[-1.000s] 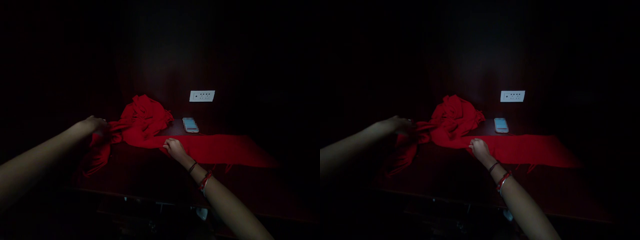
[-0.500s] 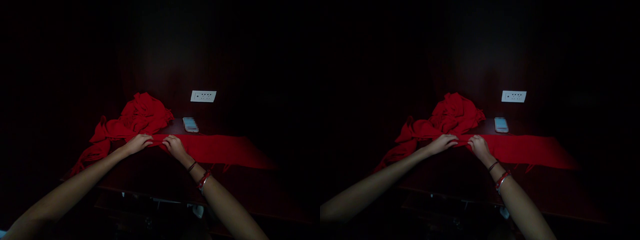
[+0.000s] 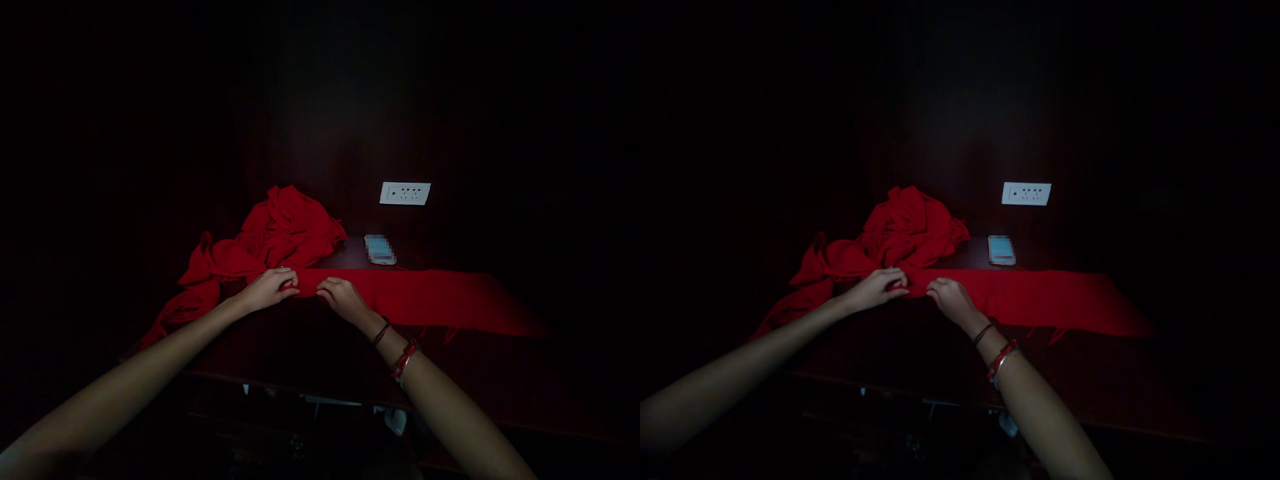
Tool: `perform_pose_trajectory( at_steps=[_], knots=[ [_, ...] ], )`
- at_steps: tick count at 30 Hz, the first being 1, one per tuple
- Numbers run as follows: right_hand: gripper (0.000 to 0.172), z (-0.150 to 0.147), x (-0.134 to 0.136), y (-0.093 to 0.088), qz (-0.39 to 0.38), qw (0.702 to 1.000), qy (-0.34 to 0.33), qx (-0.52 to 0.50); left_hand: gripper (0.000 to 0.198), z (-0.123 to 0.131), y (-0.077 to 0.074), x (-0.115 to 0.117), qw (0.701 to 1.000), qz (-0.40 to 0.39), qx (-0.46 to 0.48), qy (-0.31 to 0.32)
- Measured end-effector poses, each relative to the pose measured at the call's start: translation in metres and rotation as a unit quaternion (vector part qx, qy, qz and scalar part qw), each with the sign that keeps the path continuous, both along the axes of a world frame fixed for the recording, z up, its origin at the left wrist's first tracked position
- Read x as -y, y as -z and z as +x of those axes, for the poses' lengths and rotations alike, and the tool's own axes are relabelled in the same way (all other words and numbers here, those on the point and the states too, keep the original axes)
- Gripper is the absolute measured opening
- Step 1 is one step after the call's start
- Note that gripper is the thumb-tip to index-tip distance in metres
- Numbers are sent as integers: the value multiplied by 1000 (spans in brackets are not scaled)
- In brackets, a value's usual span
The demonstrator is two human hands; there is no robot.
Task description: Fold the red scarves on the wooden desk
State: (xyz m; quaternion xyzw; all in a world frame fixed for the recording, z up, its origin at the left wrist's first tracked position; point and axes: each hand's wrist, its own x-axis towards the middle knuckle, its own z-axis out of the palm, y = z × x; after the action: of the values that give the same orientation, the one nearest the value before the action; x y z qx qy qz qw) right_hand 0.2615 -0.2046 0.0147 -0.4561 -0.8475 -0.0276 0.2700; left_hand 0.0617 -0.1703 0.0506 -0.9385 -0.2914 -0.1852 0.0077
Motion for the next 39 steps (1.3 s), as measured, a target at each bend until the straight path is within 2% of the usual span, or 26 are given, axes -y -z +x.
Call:
perform_pose_trajectory(
  at_steps=[4,9,12,16,19,23,28,34,39],
  knots=[
    [19,0,0,1,2,1000,-21,5,20,-5,-3,3,998,35,-44,-6],
    [17,-3,4,0,-15,999,-33,40,22,-26,-14,3,991,82,-104,-22],
    [17,-5,8,1,-18,996,-55,73,24,-37,-16,6,984,83,-154,-21],
    [16,-7,13,2,-13,992,-83,90,26,-34,-8,18,982,72,-172,-21],
    [15,-7,13,3,-12,991,-96,97,22,-25,3,28,985,81,-142,-51],
    [14,-6,13,4,-16,988,-104,110,19,-22,13,32,990,49,-92,-94],
    [13,-7,12,6,-3,986,-114,120,15,-19,16,36,979,75,-104,-158],
    [12,-6,12,6,8,986,-113,126,18,-4,18,41,963,129,-126,-199],
    [13,-6,13,4,2,985,-111,135,25,-19,11,38,941,177,-171,-233]
  ],
)
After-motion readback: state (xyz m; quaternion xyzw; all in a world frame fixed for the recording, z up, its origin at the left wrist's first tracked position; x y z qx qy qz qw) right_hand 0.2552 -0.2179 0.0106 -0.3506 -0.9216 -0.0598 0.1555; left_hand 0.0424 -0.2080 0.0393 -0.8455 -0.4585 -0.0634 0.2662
